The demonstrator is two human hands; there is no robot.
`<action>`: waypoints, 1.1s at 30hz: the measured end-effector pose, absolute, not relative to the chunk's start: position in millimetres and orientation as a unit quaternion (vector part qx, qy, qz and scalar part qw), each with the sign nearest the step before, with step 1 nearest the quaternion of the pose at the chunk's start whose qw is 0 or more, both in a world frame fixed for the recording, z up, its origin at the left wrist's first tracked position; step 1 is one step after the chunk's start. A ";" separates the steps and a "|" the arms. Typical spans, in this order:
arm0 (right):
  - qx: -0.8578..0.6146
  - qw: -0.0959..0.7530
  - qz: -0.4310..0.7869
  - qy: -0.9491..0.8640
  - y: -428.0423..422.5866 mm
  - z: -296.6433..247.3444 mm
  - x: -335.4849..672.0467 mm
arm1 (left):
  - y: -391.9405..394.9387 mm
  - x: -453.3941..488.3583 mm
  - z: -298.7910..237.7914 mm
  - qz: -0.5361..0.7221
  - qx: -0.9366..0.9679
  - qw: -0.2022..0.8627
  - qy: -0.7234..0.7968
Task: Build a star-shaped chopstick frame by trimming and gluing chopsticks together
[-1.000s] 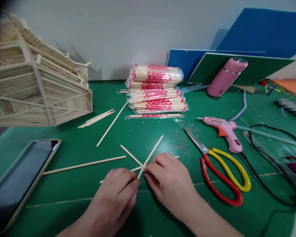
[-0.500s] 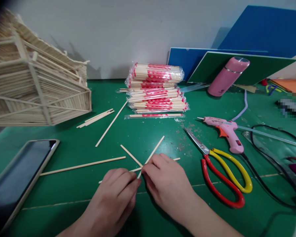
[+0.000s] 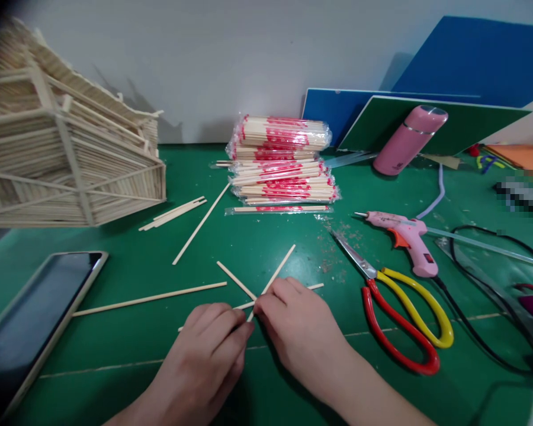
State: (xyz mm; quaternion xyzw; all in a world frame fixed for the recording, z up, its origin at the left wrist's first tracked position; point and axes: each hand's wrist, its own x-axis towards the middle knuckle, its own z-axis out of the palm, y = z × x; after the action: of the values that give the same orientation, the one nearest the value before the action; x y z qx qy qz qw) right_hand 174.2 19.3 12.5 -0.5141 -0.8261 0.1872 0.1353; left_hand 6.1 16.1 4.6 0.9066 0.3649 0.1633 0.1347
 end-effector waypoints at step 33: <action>-0.528 0.176 0.243 -0.794 12.7 8.6 174.9 | 16.5 5.8 -0.9 0.181 0.908 0.111 0.361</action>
State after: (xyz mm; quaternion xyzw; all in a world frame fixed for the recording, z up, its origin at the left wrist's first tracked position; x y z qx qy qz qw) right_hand 174.9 12.7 8.6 -0.5283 -0.7942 0.2429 0.1764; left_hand 5.8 16.5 -0.9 0.9081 0.3607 0.1815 0.1111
